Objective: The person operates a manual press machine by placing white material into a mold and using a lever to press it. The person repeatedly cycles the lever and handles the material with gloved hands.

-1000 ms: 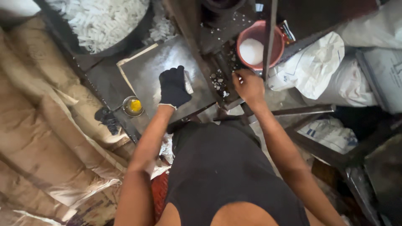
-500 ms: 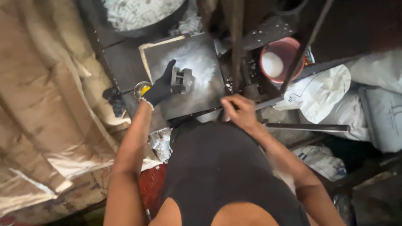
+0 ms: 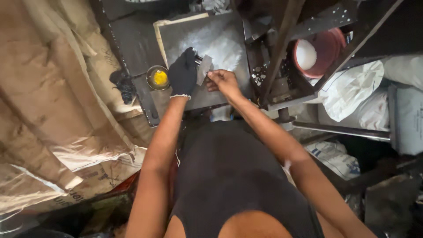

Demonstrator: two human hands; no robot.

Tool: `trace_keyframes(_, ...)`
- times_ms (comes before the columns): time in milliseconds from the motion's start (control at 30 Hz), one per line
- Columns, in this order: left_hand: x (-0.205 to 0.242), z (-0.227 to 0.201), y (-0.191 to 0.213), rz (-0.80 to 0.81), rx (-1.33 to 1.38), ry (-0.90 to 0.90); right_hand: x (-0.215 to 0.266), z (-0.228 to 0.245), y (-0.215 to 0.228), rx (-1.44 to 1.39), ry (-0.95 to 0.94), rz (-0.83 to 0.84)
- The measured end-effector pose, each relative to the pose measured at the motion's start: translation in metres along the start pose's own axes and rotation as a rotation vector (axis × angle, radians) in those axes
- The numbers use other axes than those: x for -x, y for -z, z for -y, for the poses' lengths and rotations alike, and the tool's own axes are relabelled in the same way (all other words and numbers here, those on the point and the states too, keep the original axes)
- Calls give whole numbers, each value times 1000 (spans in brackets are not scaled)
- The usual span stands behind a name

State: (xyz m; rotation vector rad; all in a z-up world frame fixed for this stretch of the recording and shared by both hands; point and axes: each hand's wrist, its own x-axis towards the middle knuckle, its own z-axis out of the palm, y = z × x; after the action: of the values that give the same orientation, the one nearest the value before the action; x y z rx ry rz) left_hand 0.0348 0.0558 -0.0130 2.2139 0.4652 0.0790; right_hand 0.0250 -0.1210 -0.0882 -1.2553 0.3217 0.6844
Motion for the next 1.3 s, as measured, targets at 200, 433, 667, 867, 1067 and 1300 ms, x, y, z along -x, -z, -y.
trace_keyframes(200,5,14,-6,-56,-46,-170,3,-33,23,168,-18,-70)
trace_keyframes(433,6,12,-9,-55,22,-94,11,-55,43,152,9,-77)
trace_keyframes(667,10,68,-19,-157,200,-132,32,-26,65,28,-115,-164)
trace_keyframes(867,71,88,-9,-100,340,-22,-7,41,42,-94,-44,-150)
trace_keyframes(1067,78,56,-3,-34,144,-79,-109,149,-39,19,390,17)
trace_keyframes(1300,70,45,5,-79,42,-186,-37,142,-47,1303,928,372)
